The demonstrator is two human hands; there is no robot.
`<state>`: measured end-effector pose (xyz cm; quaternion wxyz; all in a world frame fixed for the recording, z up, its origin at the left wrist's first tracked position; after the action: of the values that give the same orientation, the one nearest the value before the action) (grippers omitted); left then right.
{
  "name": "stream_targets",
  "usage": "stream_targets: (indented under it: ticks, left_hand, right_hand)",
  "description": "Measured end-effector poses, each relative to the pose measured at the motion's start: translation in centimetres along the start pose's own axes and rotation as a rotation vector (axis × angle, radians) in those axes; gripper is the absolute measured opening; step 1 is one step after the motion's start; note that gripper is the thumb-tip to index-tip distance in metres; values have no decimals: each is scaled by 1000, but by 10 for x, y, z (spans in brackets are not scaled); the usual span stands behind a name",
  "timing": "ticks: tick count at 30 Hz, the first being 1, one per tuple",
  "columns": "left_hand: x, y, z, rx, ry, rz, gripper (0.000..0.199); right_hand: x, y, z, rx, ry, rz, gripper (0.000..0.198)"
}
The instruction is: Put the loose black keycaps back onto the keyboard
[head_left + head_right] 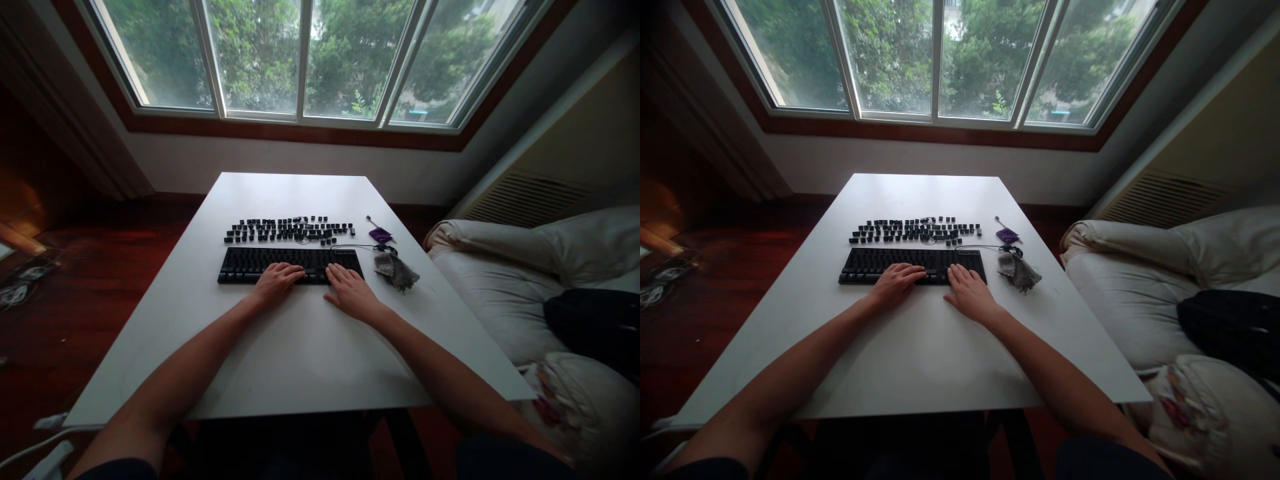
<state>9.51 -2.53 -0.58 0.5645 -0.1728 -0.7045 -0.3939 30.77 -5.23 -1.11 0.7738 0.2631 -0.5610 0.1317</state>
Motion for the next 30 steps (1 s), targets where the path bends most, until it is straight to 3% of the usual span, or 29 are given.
stream_targets:
  ticks: [6, 11, 20, 26, 30]
  left_hand:
    - [0, 0, 3, 9, -1, -16, 48]
    - [-1, 0, 5, 12, 2, -24, 49]
    - [0, -2, 8, 10, -4, -31, 45]
    - [0, -1, 9, 10, -12, -35, 45]
    - [0, 0, 10, 12, -13, -29, 44]
  right_hand:
    - [17, 37, -40, -47, 229, -86, 31]
    - [26, 87, -76, -96, 111, -213, 18]
    - [11, 146, -81, -105, -246, 134, 21]
    - [6, 163, -85, -90, -274, 246, 19]
    - [10, 161, -80, -68, -289, 201, 20]
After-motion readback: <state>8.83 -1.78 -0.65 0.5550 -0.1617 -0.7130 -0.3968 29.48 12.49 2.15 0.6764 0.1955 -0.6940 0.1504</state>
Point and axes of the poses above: each hand's wrist, its own y-axis towards the middle knuckle, its own x-axis out of the back of the hand, z = x × y, the point moved 6 cm from there along y, towards the middle knuckle, and after that the axes turned 7 degrees about y, right-handed, at the moved point
